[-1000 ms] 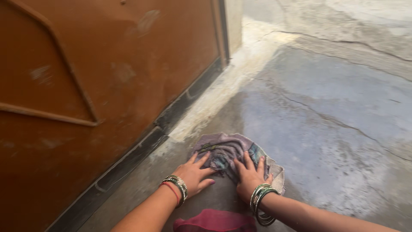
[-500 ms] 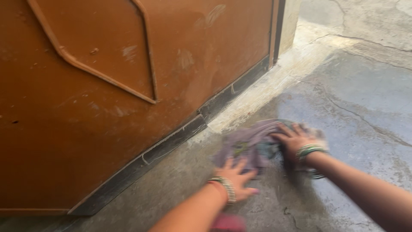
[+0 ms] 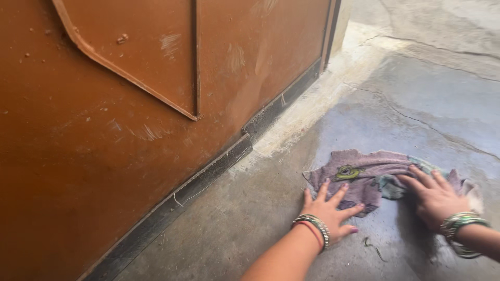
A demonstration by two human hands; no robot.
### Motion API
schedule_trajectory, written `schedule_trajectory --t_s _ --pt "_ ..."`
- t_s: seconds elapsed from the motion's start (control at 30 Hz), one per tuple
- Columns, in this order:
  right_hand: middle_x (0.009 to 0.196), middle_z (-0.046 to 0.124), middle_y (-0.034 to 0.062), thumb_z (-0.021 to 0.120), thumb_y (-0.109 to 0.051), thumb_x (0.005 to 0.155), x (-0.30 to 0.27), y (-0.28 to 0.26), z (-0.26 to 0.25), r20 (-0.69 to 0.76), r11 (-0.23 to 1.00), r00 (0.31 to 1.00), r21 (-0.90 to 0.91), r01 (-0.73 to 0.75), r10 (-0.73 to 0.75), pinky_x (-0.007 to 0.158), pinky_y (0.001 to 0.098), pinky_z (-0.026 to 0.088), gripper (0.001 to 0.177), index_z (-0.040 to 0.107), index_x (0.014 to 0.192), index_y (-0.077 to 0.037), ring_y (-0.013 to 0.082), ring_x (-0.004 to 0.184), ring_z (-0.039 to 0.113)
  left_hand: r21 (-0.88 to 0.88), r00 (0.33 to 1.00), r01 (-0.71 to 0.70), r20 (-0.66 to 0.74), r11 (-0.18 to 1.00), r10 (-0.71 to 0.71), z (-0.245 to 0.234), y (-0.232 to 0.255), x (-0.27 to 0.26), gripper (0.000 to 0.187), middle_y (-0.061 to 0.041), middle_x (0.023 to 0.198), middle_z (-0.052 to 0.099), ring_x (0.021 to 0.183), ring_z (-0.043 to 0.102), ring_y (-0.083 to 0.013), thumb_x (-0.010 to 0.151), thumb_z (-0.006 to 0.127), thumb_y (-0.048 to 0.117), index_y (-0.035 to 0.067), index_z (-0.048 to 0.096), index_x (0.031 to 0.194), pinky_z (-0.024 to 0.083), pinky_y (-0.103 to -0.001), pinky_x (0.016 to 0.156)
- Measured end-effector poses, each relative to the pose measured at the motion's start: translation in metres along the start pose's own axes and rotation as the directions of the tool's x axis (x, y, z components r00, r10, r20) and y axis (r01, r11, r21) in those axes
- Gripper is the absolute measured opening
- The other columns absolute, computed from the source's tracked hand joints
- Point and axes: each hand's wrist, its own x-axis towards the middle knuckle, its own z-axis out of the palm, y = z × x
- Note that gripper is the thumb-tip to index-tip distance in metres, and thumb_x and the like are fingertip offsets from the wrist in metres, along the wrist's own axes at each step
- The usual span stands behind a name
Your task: The person scrubs the concrete floor using a cloth, then rinses the cloth in a bucket of water and continues scrubbing the surface.
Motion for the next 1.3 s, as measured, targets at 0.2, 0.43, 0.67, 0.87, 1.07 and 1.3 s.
schedule_trajectory --t_s 0.2,0.43,0.67,0.87,1.07,1.3 --pt "0.173 0.014 -0.0069 0.067 -0.03 0.077 -0.038 -0.103 0.006 0.008 0.905 0.947 0.292 -0.31 0.322 0.123 0.0671 0.014 0.088 0.03 0.155 -0.05 0.0379 0.153 0.019 -0.009 0.992 -0.11 0.059 0.994 0.111 -0.014 -0.05 -0.052 0.062 -0.004 0.171 0.012 0.155 0.006 -0.0443 0.091 0.051 0.065 0.051 0.04 0.15 0.009 -0.071 0.117" --pt "0.168 0.006 -0.0156 0.042 -0.073 0.086 -0.089 -0.268 -0.057 0.072 0.828 0.921 0.415 -0.377 0.383 0.104 0.0812 0.016 0.067 0.027 0.149 -0.053 0.0282 0.156 0.0 -0.1 1.0 -0.018 0.003 0.995 0.019 -0.013 -0.146 -0.169 0.055 -0.007 0.173 0.016 0.156 0.01 -0.0444 0.096 0.053 0.058 0.046 0.046 0.149 0.019 -0.061 0.12" --pt "0.169 0.01 -0.014 0.036 -0.076 0.09 -0.072 -0.367 -0.153 -0.056 0.921 0.998 0.389 0.0 0.024 0.109 0.0795 0.015 0.063 0.042 0.147 -0.049 0.0293 0.155 0.004 -0.125 0.989 0.14 0.071 0.982 -0.132 -0.002 -0.192 -0.281 0.062 -0.016 0.171 0.01 0.151 0.005 -0.0533 0.096 0.058 0.055 0.039 0.041 0.153 0.016 -0.068 0.112" --pt "0.168 0.016 -0.0155 0.046 -0.062 0.094 -0.083 -0.411 -0.19 -0.068 0.869 0.942 0.369 0.331 -0.33 0.113 0.0801 0.005 0.054 0.046 0.145 -0.048 0.0298 0.156 0.004 -0.139 0.958 0.15 -0.223 0.979 -0.179 0.012 -0.204 -0.311 0.061 -0.019 0.136 0.046 0.131 0.041 -0.0395 0.101 0.061 0.046 0.013 0.046 0.15 0.036 -0.056 0.108" --pt "0.163 0.033 -0.0077 0.06 -0.049 0.093 -0.133 -0.405 -0.163 -0.262 0.746 0.817 0.333 0.577 -0.514 0.111 0.0686 0.02 0.051 0.055 0.142 -0.038 0.0276 0.154 0.019 -0.005 0.906 -0.032 -0.423 0.999 0.027 -0.007 -0.211 -0.304 0.062 -0.015 0.125 0.054 0.12 0.049 -0.0343 0.092 0.067 0.038 0.012 0.052 0.147 0.039 -0.049 0.1" --pt "0.153 0.045 -0.0096 0.062 -0.049 0.085 -0.104 -0.285 -0.126 -0.337 0.915 0.934 0.33 0.233 -0.117 0.112 0.0579 0.032 0.058 0.053 0.143 -0.045 0.0192 0.147 0.035 -0.049 0.895 -0.123 -0.437 0.991 0.09 -0.014 -0.167 -0.216 0.054 -0.014 0.136 0.049 0.133 0.04 -0.0355 0.093 0.066 0.038 0.013 0.058 0.141 0.032 -0.052 0.108"
